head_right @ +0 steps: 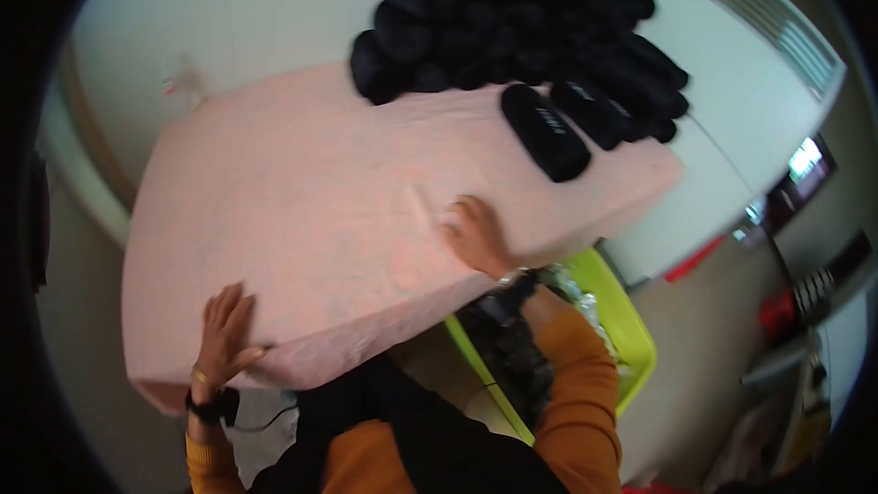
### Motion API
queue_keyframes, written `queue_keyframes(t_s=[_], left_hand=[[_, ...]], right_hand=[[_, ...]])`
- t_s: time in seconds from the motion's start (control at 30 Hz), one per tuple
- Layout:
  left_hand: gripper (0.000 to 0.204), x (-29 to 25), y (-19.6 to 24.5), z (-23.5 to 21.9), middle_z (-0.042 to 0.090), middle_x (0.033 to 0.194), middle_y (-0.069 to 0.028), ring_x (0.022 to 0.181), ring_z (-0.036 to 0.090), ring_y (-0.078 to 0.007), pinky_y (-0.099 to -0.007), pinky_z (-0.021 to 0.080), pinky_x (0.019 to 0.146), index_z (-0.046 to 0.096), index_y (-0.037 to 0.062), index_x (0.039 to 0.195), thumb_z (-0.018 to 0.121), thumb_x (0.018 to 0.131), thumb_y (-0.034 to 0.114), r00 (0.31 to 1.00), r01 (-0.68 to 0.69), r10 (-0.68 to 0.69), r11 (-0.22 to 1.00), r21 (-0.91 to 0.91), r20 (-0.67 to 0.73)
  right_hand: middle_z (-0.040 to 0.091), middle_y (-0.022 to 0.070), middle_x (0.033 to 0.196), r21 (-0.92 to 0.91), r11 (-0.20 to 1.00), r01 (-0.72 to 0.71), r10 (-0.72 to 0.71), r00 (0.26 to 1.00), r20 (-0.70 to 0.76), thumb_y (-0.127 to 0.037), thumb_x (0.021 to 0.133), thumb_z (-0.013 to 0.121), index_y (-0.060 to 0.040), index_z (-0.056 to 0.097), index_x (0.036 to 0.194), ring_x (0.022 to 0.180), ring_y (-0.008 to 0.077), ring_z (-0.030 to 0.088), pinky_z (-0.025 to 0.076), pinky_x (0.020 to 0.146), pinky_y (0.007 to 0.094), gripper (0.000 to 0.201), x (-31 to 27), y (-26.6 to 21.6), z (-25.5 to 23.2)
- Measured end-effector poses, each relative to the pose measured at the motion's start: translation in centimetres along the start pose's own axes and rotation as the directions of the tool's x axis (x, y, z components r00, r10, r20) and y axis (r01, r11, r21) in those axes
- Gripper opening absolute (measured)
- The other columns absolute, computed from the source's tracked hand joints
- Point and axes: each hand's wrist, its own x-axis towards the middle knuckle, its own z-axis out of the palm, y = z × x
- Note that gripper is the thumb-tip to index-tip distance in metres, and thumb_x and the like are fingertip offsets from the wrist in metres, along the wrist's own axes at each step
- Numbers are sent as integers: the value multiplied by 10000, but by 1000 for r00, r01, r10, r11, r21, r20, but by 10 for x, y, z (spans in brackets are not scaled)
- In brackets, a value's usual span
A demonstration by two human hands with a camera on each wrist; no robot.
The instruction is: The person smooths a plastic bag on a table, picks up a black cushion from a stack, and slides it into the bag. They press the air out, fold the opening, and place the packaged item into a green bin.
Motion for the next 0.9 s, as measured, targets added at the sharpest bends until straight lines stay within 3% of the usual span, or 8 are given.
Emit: queue_keyframes(t_s=[0.27, 0.37, 0.47, 0.5, 0.6, 0.67, 0.73, 0.9], left_hand=[[836, 11, 9, 13, 483, 1334, -225, 1245, 427, -420, -539, 281, 1051, 543, 8, 1247, 616, 727, 658, 989, 58, -52, 997, 43, -141], [783, 38, 8, 31, 530, 1263, -218, 1162, 486, -410, -512, 357, 1000, 576, -6, 1184, 674, 705, 606, 960, 22, -5, 998, 55, -282], [703, 62, 1, 57, 545, 1210, -207, 1126, 506, -392, -495, 386, 972, 586, -5, 1135, 665, 737, 570, 923, 22, 6, 997, 69, -384], [664, 63, 3, 65, 536, 1226, -197, 1134, 507, -378, -497, 386, 970, 589, 9, 1132, 644, 766, 560, 922, 64, -6, 988, 137, -387], [668, 72, 9, 107, 471, 1363, -144, 1246, 462, -308, -478, 353, 1014, 505, 70, 1299, 656, 783, 466, 925, 156, -68, 965, 210, -375], [679, 73, 12, 142, 466, 1389, -118, 1258, 460, -288, -465, 344, 1029, 495, 98, 1331, 684, 769, 429, 910, 252, -161, 947, 200, -383], [632, 87, 14, 174, 448, 1415, -95, 1266, 451, -271, -452, 337, 1040, 503, 138, 1330, 703, 765, 340, 854, 253, -45, 906, 339, -518], [643, 47, 2, 211, 433, 1417, -109, 1268, 444, -289, -447, 340, 1047, 501, 176, 1335, 734, 738, 238, 837, 298, -83, 898, 324, -541]], right_hand=[[543, 206, 1171, 47, 999, 24, -23, 1000, -3, -179, 830, 664, -28, 554, 1113, 1107, 376, 506, 391, 967, 445, 340, 5, 5, -4], [555, 200, 1170, 29, 999, 37, -35, 997, -65, -165, 820, 678, -24, 563, 1110, 1115, 374, 514, 395, 983, 439, 343, 6, 47, 18], [536, 196, 1216, 39, 999, 34, -33, 998, -46, -145, 833, 667, -7, 556, 1126, 1164, 362, 482, 357, 1024, 453, 342, 8, 96, 40], [520, 190, 1243, 46, 998, -47, 46, 999, 25, -140, 847, 646, -6, 551, 1154, 1189, 346, 464, 342, 1043, 449, 348, 13, 105, 40], [500, 188, 1285, 6, 998, -61, 60, 992, 110, -143, 899, 581, 2, 541, 1180, 1230, 337, 440, 322, 1060, 428, 319, 26, 171, 67], [510, 200, 1273, 21, 999, -33, 30, 990, 139, -144, 928, 545, 24, 530, 1186, 1214, 339, 462, 336, 1053, 420, 308, 32, 194, 76], [515, 204, 1268, 25, 1000, -4, 0, 985, 175, -147, 940, 526, 33, 525, 1191, 1208, 340, 470, 342, 1050, 417, 308, 46, 217, 85], [514, 215, 1277, 39, 999, -7, -1, 982, 191, -158, 961, 484, 51, 514, 1206, 1219, 348, 467, 340, 1053, 418, 324, 45, 227, 91]])
